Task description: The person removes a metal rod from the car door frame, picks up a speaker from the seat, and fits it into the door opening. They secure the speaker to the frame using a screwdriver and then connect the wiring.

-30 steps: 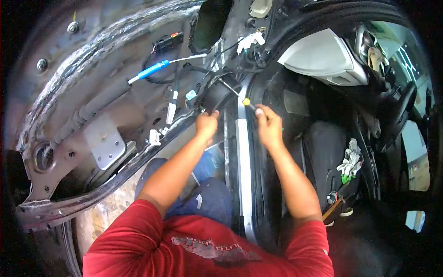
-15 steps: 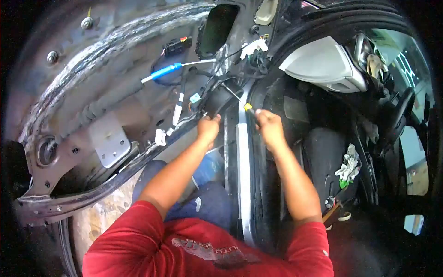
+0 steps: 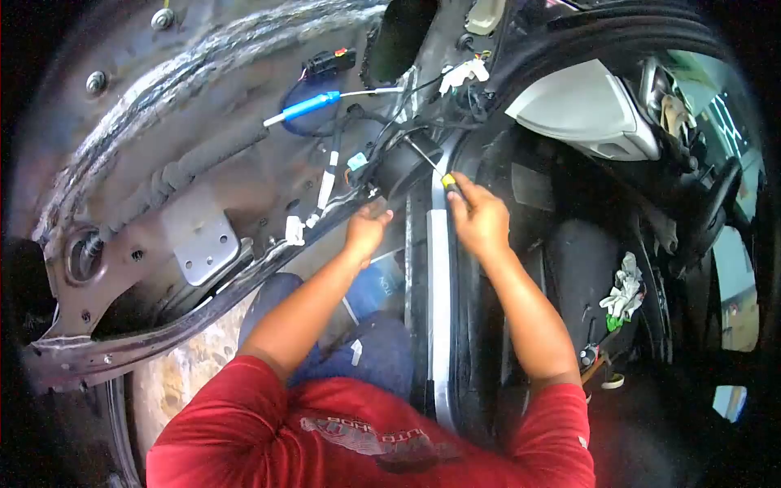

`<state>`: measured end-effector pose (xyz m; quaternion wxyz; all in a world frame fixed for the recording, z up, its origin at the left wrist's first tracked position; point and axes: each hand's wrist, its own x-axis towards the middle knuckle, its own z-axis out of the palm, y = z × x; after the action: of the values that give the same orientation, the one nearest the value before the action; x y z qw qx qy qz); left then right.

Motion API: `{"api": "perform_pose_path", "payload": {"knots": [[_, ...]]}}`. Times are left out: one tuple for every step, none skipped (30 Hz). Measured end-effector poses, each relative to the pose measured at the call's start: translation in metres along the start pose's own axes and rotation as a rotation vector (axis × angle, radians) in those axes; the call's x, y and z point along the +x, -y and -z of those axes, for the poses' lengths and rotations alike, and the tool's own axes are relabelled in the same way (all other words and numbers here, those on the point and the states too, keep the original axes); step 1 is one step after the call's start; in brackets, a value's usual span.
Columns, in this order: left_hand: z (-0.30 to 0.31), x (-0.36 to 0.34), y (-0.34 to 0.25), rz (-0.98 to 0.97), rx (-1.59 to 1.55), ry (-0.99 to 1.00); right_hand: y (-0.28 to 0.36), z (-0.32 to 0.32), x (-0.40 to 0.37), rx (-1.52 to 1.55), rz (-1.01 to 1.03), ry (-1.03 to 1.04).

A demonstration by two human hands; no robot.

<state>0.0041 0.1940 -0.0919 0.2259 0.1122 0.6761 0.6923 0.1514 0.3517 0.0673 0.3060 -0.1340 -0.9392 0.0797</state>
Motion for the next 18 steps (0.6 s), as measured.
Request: {"api": "perform_pose_path", "payload": {"knots": [[0.007,-0.006,-0.009,0.078,-0.013,0.046,0.0,0.01,0.009,0.48,-0.304,0.223],[0.01,-0.01,-0.009,0.16,-0.023,0.096,0.001,0.02,0.018,0.876,-0.706,0.312],[0.01,-0.015,-0.009,0.169,-0.016,0.102,0.0,0.028,0.024,1.027,-0.784,0.335],[0.01,-0.013,-0.009,0.179,-0.036,0.09,-0.011,0.032,0.026,1.131,-0.857,0.449],[0.011,-0.012,-0.01,0.188,-0.058,0.075,-0.018,0.033,0.026,1.233,-0.923,0.567],[0.012,-0.01,-0.012,0.189,-0.064,0.083,-0.018,0.024,0.022,1.236,-0.919,0.565],[0.014,-0.011,-0.018,0.183,-0.064,0.08,-0.009,0.013,0.017,0.883,-0.652,0.388],[0.016,-0.014,-0.023,0.208,-0.081,0.08,0.0,0.009,0.012,0.529,-0.387,0.211],[0.017,-0.015,-0.028,0.233,-0.099,0.08,0.004,0.012,0.01,0.529,-0.381,0.21],[0.019,-0.012,-0.027,0.23,-0.104,0.074,0.011,0.017,0.009,0.181,-0.149,0.093],[0.024,-0.01,-0.023,0.278,-0.126,0.119,0.016,0.018,0.008,-0.161,0.084,-0.023],[0.03,-0.009,-0.019,0.327,-0.149,0.161,0.016,0.016,0.008,-0.157,0.049,-0.001],[0.034,-0.005,-0.008,0.33,-0.157,0.146,0.008,0.008,0.009,-0.15,0.062,0.009],[0.038,-0.001,0.004,0.357,-0.224,0.225,0.0,-0.002,0.01,0.059,-0.017,0.033],[0.041,0.003,0.017,0.382,-0.29,0.305,-0.01,-0.012,0.01,0.265,-0.101,0.06],[0.042,0.002,0.024,0.388,-0.294,0.298,0.014,0.016,0.022,0.715,-0.578,0.382],[0.042,0.002,0.028,0.421,-0.392,0.309,0.014,0.031,0.028,1.09,-0.787,0.498],[0.04,0.0,0.03,0.456,-0.484,0.327,0.009,0.03,0.027,1.112,-0.786,0.518]]}}
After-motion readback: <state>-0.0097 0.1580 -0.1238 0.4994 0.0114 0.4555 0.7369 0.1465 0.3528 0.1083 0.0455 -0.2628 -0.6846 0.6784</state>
